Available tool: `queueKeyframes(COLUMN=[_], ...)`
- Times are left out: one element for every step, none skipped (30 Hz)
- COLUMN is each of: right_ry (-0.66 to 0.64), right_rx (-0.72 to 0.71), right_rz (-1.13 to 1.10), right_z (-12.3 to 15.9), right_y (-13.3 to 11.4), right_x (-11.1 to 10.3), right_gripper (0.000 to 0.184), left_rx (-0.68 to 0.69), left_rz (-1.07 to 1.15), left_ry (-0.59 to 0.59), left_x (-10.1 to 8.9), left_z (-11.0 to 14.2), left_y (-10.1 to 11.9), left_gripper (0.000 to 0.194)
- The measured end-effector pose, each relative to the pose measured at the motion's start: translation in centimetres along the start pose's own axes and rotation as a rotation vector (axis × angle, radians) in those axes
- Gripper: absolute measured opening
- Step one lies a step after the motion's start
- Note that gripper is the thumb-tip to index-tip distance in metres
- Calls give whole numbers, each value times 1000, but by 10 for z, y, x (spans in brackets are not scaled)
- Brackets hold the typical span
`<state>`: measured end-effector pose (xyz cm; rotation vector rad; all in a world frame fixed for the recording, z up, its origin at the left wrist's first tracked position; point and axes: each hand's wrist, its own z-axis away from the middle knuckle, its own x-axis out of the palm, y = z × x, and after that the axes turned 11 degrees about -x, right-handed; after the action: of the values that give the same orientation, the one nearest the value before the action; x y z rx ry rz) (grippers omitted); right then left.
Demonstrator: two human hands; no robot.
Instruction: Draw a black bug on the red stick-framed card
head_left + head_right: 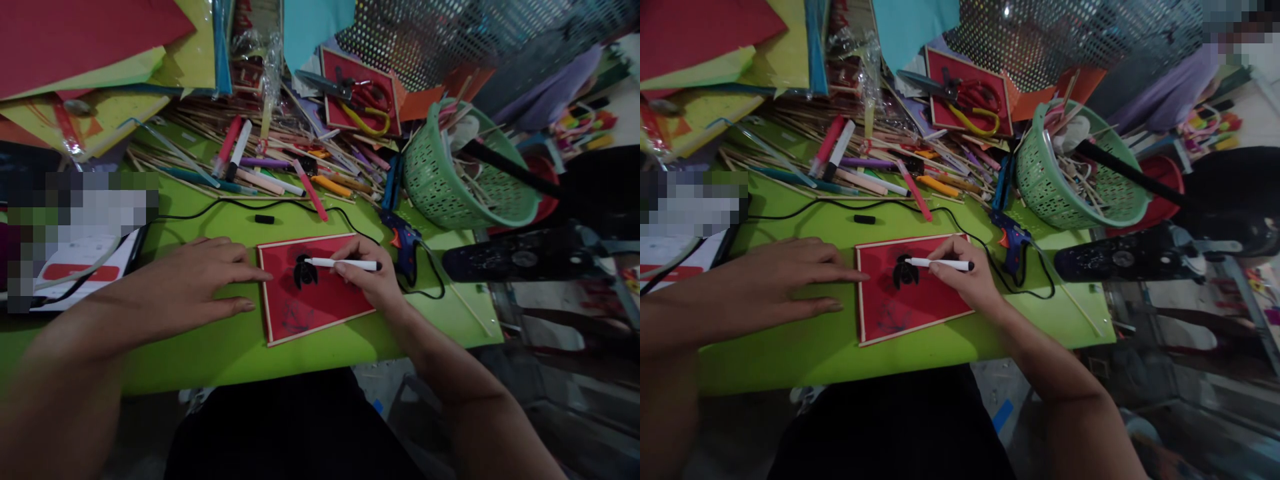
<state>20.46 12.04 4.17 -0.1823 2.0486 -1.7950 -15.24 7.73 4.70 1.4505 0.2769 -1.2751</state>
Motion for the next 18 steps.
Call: queueKeyframes(right_ry=[-5, -3, 7, 20, 26, 25, 17, 5, -4, -6, -1, 5, 5, 3, -3, -10, -12, -6], right_rx=[2, 6, 9, 9, 11, 14, 19, 25, 29, 30, 29, 24, 20, 18, 18, 20, 21, 22], right_rz=[6, 9, 7, 4, 2, 5, 12, 21, 31, 36, 37, 32, 24, 17, 12, 9, 8, 10], right_z=[0, 0, 1, 1, 1, 1, 1, 1, 1, 0, 0, 0, 0, 0, 0, 0, 0, 0], right_y=[0, 1, 1, 0, 0, -1, -1, -2, -3, -4, -4, -5, -5, -6, -6, -6, -5, -5], right_x=[0, 0, 0, 0, 0, 0, 0, 0, 0, 1, 1, 1, 1, 1, 1, 2, 2, 2], right_gripper=[22, 23, 23, 22, 22, 22, 23, 24, 24, 25, 25, 24, 23, 23, 23, 23, 24, 24], left_rx=[-3, -7, -10, -12, -15, -17, -19, -21, -25, -30, -35, -41, -48, -54, -57, -59, -60, -62], left_rz=[1, 1, 2, 3, 3, 0, -5, -11, -16, -22, -24, -24, -24, -22, -19, -16, -12, -10], left_ry=[2, 3, 2, 2, 1, 0, -3, -6, -9, -13, -16, -19, -21, -24, -27, -30, -33, -37], left_x=[0, 0, 0, 0, 0, 0, 0, 1, 1, 1, 2, 2, 2, 2, 2, 2, 2, 1], left_z=[0, 0, 0, 0, 0, 0, 0, 0, -1, -1, -1, -1, -1, -1, -1, -1, -1, -1], left_y=[0, 0, 0, 0, 0, 1, 1, 2, 2, 3, 3, 3, 4, 4, 4, 4, 5, 5], left_gripper=[49, 49, 49, 49, 49, 49, 49, 50, 50, 50, 50, 50, 50, 50, 50, 50, 50, 51])
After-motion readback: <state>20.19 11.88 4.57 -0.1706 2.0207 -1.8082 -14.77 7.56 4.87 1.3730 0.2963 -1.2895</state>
